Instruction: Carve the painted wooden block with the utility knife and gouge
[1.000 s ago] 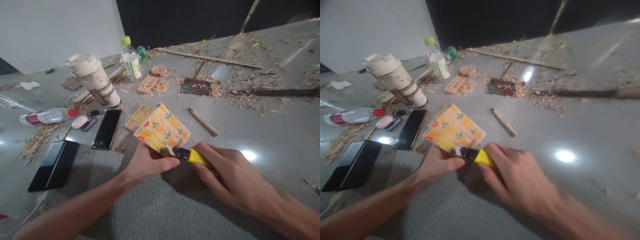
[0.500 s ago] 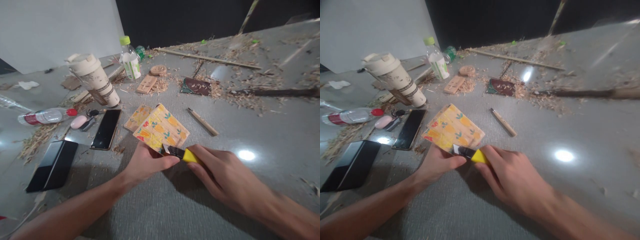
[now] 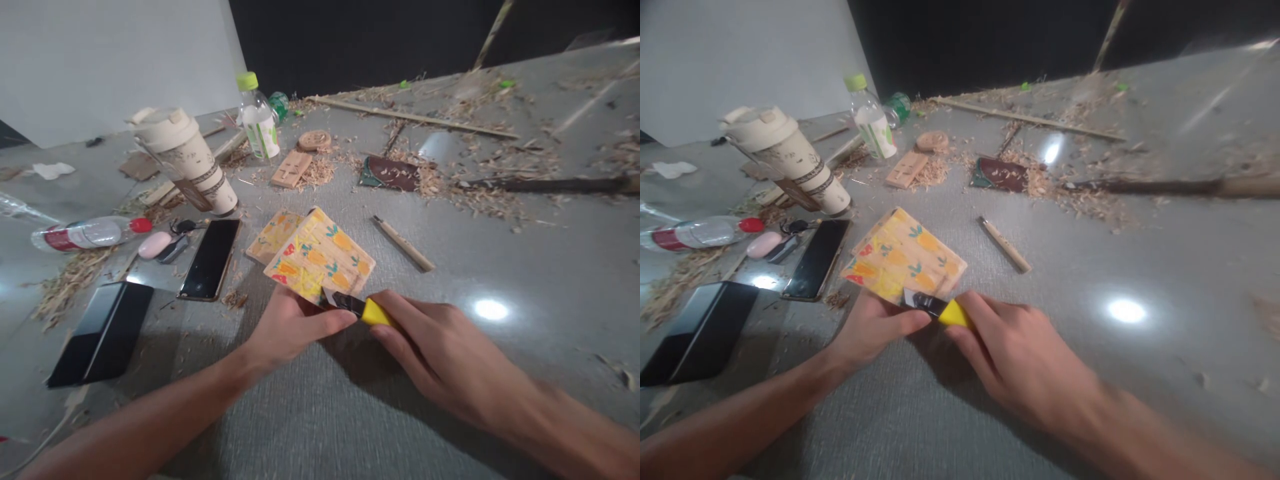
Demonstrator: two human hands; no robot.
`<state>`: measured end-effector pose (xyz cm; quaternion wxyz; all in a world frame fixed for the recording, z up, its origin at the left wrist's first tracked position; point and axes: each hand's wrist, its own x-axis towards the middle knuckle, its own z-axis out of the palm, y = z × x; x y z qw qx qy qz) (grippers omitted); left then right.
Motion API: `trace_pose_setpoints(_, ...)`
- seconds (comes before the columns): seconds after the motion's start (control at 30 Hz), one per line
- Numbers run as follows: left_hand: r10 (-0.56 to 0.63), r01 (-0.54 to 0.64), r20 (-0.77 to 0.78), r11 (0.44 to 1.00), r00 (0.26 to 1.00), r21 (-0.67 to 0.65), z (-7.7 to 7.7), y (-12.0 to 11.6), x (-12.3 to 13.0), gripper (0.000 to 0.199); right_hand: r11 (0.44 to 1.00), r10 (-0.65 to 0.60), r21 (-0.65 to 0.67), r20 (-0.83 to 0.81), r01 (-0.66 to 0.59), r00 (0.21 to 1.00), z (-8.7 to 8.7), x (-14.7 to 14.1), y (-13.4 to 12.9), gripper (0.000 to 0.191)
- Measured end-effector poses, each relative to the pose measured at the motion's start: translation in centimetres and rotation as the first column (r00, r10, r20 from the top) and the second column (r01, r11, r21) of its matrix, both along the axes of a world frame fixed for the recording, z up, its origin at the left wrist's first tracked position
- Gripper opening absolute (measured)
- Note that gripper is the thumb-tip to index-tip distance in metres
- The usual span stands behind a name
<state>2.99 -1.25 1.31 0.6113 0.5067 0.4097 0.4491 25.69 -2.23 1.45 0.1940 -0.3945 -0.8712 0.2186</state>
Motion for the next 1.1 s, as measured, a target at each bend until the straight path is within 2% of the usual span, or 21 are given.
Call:
trace_pose_setpoints(0.1, -0.005, 0.005, 0.003, 1.0, 1.0, 0.004, -0.1, 0.0, -0.1, 0.04, 1.0, -0.002, -0.008, 0.002, 0.002, 1.0, 0.0, -0.1, -0.1, 0.032)
trace_pose_setpoints(0.37, -0.018, 0.022, -0.094, 0.999, 0.995, 0.045, -0.5, -0.2, -0.4, 0.039, 0.996, -0.049, 0.081, 0.02, 0.047, 0.999, -0.2, -0.2, -0.6, 0.032)
trace_pose_setpoints(0.6, -0.037, 0.04, -0.047, 0.997, 0.998, 0.059, -0.5, -0.2, -0.5, 0.031, 0.984, -0.084, 0.161, 0.041, 0.076, 0.996, -0.1, -0.4, -0.6, 0.033)
trace_pose_setpoints(0.73, -0.021, 0.021, -0.038, 1.0, 0.999, -0.005, 0.0, -0.5, -0.4, 0.03, 0.99, -0.068, 0.126, 0.032, 0.063, 0.997, -0.2, -0.3, -0.4, 0.032)
trace_pose_setpoints(0.83, -0.044, 0.048, 0.045, 0.994, 0.998, -0.095, 0.2, -0.7, -0.2, 0.034, 0.994, -0.069, 0.09, 0.019, 0.067, 0.997, -0.2, -0.1, -0.4, 0.032)
trace_pose_setpoints(0.97, -0.114, 0.127, 0.133, 0.987, 0.985, -0.098, -0.9, -0.8, -0.7, 0.034, 0.997, -0.046, 0.066, -0.007, 0.046, 0.999, 0.0, 0.0, -0.6, 0.031)
trace_pose_setpoints(1.1, -0.204, 0.212, 0.154, 0.976, 0.967, -0.042, -2.3, -0.7, -1.5, 0.055, 1.0, -0.01, 0.024, -0.028, 0.011, 1.0, 0.1, 0.0, -0.6, 0.03)
